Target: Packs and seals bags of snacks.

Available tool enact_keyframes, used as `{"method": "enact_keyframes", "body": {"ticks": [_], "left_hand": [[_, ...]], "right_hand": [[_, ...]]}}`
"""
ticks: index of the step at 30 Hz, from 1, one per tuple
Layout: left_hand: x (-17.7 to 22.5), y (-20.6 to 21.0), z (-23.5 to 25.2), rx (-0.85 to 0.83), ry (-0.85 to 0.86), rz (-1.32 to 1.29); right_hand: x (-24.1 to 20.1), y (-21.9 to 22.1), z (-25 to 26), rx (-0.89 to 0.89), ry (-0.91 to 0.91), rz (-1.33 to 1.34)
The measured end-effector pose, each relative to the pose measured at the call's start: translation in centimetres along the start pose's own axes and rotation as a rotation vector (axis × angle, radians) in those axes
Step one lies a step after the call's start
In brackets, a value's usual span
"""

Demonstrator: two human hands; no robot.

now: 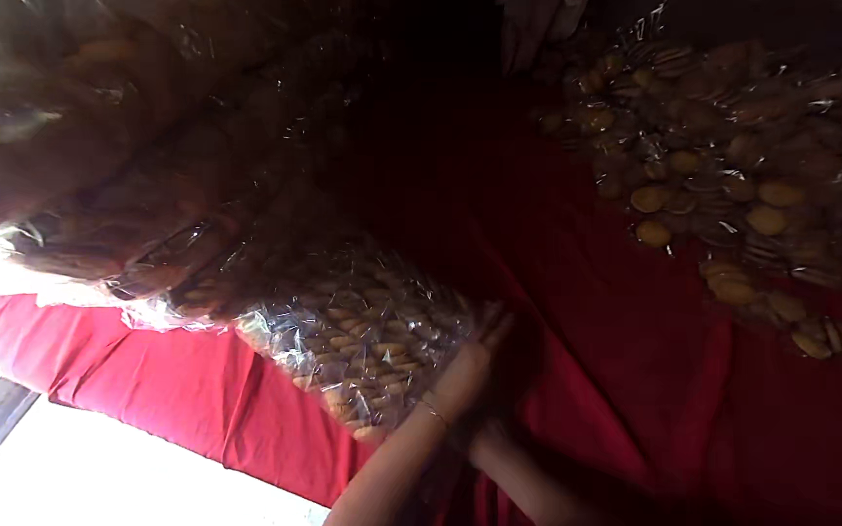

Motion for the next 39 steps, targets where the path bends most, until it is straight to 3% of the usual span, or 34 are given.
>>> {"method": "enact_keyframes", "body": {"ticks": [1, 3, 6, 8, 10, 15, 17, 20, 25, 29, 31, 33, 35, 37, 39], "left_hand": [[-1.0, -0.5, -0.4, -0.064, -0.113, -0.061], [-2.7, -1.8, -1.8, -0.058, -0.218, -0.181], [-5.4, -2.4, -3.9, -0.065, -0.312, -0.479], [-6.6, -1.9, -3.7, -0.033, -0.214, -0.726], [-6.6, -1.6, -3.1, 0.0, -0.122, -0.962], [-5.9, -1.1, -2.7, 0.058, -0.224, -1.213], [-5.3, 0.0, -2.6, 0.107, -0.238, -1.267], [-2.3, 4.9, -2.0, 0.178, -0.235, -1.355], [6.6, 19.4, -0.1, 0.165, -0.233, -1.479], [13.1, 30.4, 0.9, 0.199, -0.287, -1.574], [14.6, 33.7, 2.0, 0.122, -0.308, -1.555], [14.7, 34.3, 3.0, 0.11, -0.28, -1.438], [14.1, 34.0, 3.8, 0.083, -0.229, -1.346], [13.9, 34.1, 4.3, 0.042, -0.229, -1.343], [15.2, 33.8, 4.3, 0.034, -0.286, -1.222]], "right_hand": [[0.7, 1.4, -0.7, 0.265, -0.126, -0.09], [1.5, 3.0, -1.8, 0.475, -0.285, -0.205], [2.5, 3.9, -3.1, 0.411, -0.428, -0.179], [3.0, 3.3, -2.7, 0.409, -0.496, -0.097], [2.3, 1.6, -1.5, 0.524, -0.581, -0.033], [-0.3, -0.3, 0.2, 0.502, -0.996, 0.043], [1.4, -0.8, -0.9, 0.461, -1.023, 0.088], [6.7, -0.2, -4.5, 0.466, -0.996, 0.125], [20.6, 1.7, -14.0, 0.508, -0.876, 0.142], [31.0, 3.2, -21.2, 0.374, -0.735, 0.171], [34.8, 3.5, -23.9, 0.375, -0.618, 0.225], [38.9, 2.4, -26.6, 0.493, -0.489, 0.309], [45.3, -0.2, -30.5, 0.678, -0.206, 0.403], [54.7, -2.4, -35.1, 0.741, 0.203, 0.61], [64.9, -2.0, -39.2, 0.862, 0.636, 0.777]]}}
Point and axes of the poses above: each hand's wrist, its own z-axis towards the middle knuckle, its own y-axis out of the palm, x = y × z, the point moved 6 cm from there along z, towards the middle knuckle, and after that the axes turned 5 degrees about y, right-handed, at the moved point
